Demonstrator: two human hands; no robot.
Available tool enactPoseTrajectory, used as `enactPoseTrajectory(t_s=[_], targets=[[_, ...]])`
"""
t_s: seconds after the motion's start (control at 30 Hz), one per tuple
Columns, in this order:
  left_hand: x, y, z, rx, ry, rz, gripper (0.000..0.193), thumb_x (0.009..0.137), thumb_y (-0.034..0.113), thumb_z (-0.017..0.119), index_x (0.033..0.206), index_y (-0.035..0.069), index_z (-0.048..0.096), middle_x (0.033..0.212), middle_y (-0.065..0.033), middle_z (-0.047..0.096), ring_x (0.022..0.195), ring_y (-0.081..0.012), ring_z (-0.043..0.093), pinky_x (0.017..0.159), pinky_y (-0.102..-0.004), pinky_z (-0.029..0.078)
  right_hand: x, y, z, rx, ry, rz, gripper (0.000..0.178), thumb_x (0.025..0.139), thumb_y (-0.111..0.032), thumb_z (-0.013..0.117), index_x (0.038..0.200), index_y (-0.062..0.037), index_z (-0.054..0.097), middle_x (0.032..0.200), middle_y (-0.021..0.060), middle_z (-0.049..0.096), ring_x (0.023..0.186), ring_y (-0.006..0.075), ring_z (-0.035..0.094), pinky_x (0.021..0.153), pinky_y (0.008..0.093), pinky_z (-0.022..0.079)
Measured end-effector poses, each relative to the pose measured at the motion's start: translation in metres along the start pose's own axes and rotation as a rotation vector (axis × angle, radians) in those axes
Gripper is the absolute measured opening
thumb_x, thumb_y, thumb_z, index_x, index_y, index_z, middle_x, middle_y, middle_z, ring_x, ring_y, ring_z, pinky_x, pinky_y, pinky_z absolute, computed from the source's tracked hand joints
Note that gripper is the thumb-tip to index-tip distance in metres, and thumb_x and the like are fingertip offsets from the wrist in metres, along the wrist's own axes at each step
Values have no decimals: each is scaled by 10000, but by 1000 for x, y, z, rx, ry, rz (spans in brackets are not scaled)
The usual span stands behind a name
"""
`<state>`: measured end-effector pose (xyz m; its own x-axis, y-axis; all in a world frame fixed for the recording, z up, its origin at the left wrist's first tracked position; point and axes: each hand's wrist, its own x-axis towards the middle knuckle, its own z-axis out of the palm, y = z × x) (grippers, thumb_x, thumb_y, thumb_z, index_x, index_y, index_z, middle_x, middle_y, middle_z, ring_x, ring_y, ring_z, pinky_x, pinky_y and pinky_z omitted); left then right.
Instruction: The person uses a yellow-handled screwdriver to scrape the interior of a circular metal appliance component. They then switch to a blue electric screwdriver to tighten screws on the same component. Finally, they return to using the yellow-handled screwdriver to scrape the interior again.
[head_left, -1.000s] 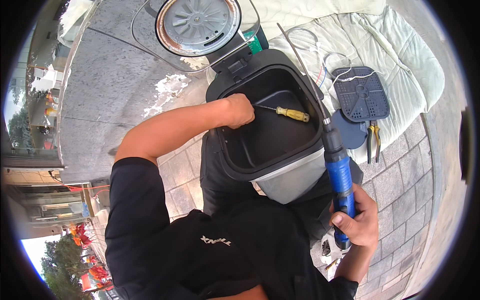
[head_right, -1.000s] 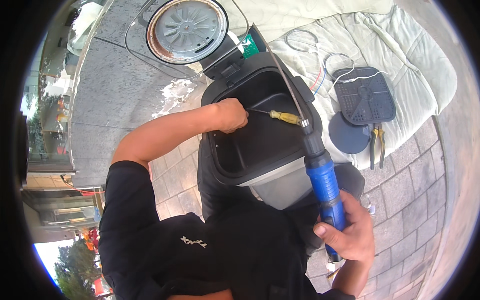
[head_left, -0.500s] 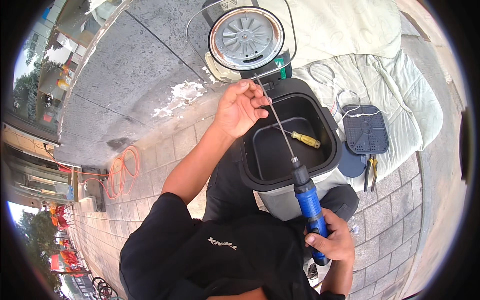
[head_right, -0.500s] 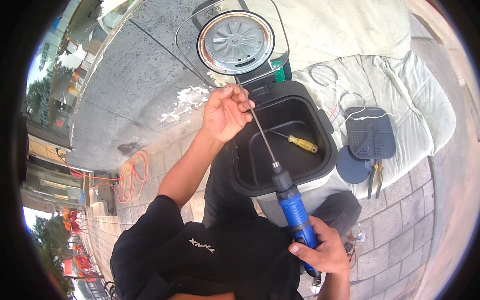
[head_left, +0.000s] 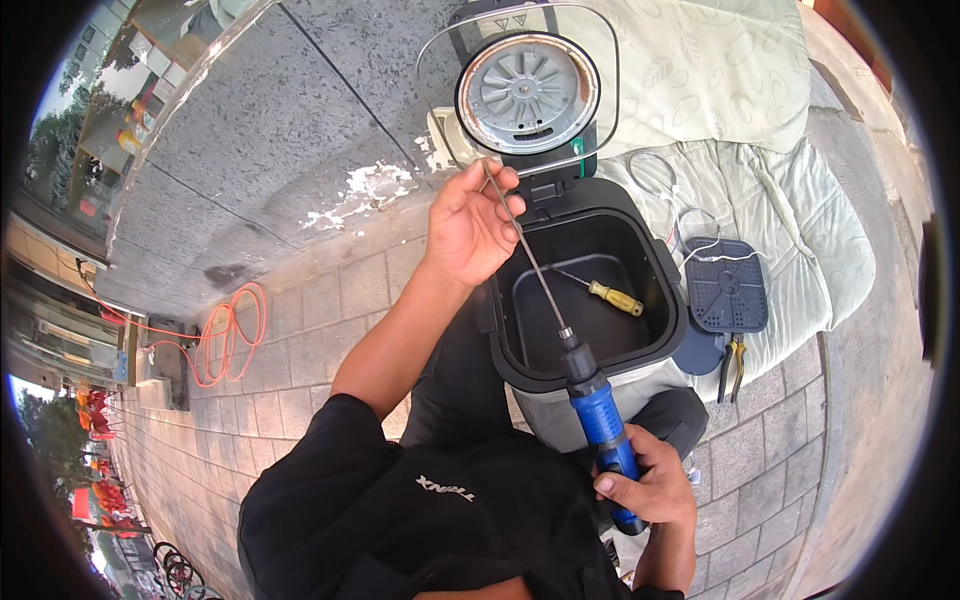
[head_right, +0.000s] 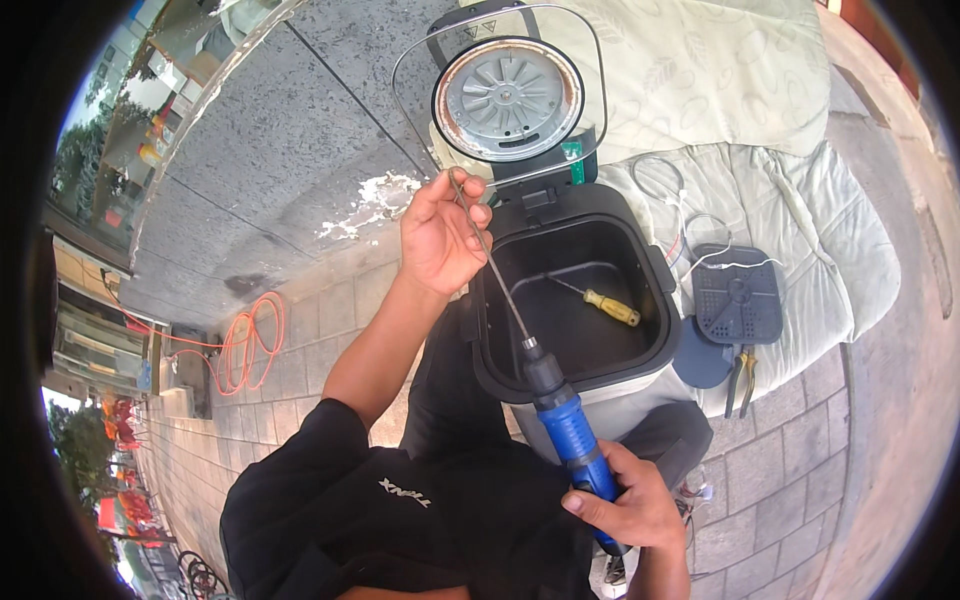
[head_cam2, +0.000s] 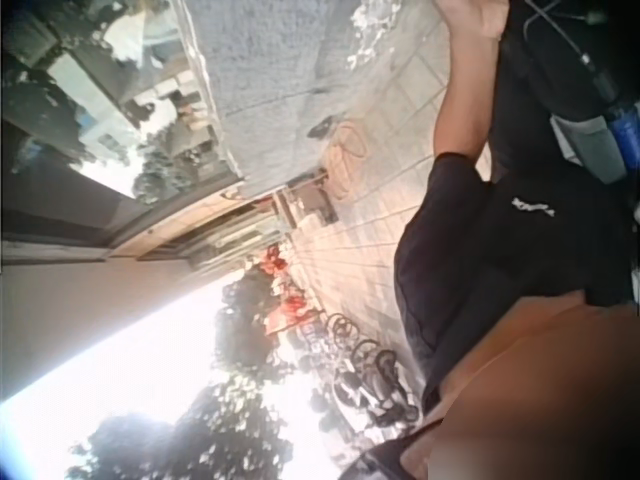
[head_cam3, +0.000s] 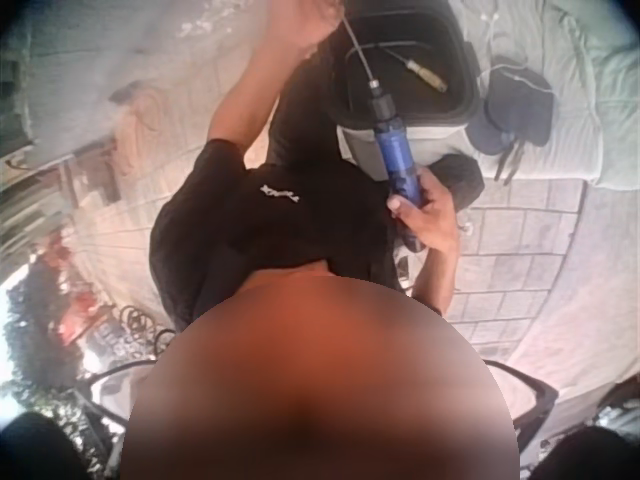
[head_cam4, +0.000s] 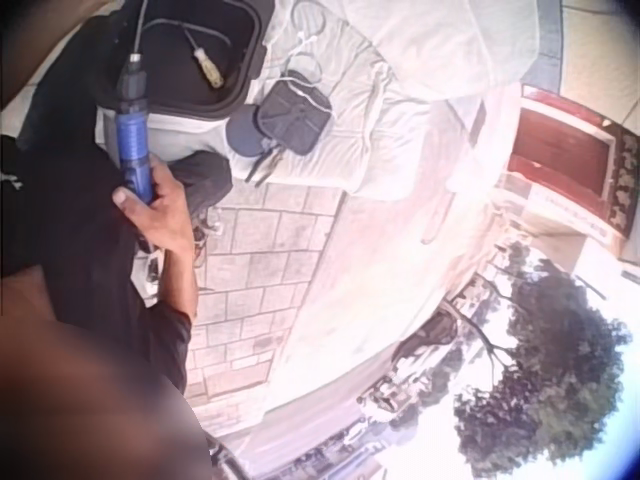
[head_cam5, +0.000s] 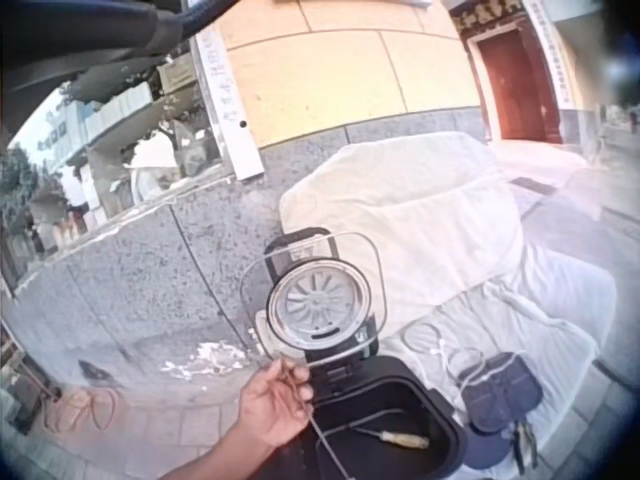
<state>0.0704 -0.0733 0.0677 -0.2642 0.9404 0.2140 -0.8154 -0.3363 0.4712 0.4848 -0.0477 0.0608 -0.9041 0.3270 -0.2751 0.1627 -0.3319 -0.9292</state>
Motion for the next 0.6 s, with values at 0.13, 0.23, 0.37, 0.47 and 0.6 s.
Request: enactPoseTrajectory(t_s=[0.13, 0.23, 0.37, 0.47, 0.6], targets=[[1, -1, -2, -14, -18, 10, 292, 1130, 326, 487, 1185, 115, 680, 1157, -77, 730, 975, -263, 746, 660, -377, 622, 1, 0, 0, 4, 3, 1, 583, 863, -210, 899, 1293, 55, 609, 893, 86, 712, 749, 151, 696, 715, 300, 573], [0, 0, -3, -11, -10, 16, 293, 1131, 326, 488, 1193, 111, 677, 1160, -80, 727, 980, -263, 745, 666, -375, 627, 2, 1, -2, 0, -1, -3, 572, 868, -212, 896, 1283, 59, 610, 893, 91, 713, 745, 154, 697, 707, 299, 574], [2, -1, -2, -23, -2, 20, 286, 1129, 318, 494, 1192, 108, 677, 1159, -83, 727, 976, -262, 745, 658, -374, 629, 5, 1, -4, 3, -12, -6, 567, 876, -216, 890, 1281, 63, 609, 894, 94, 714, 745, 157, 700, 704, 302, 576], [1, -1, -1, 0, 23, 28, 276, 1126, 311, 501, 1194, 110, 679, 1143, -81, 736, 962, -258, 752, 641, -372, 629, 8, 0, -4, 2, -11, -6, 567, 880, -223, 886, 1282, 65, 608, 895, 97, 714, 745, 158, 700, 704, 302, 576], [3, -2, -1, 88, 75, 41, 252, 1121, 306, 513, 1176, 123, 677, 1106, -75, 755, 942, -251, 766, 626, -368, 629, 9, 0, -4, 23, -9, -2, 577, 881, -232, 880, 1286, 74, 604, 903, 112, 714, 745, 173, 703, 700, 307, 574]])
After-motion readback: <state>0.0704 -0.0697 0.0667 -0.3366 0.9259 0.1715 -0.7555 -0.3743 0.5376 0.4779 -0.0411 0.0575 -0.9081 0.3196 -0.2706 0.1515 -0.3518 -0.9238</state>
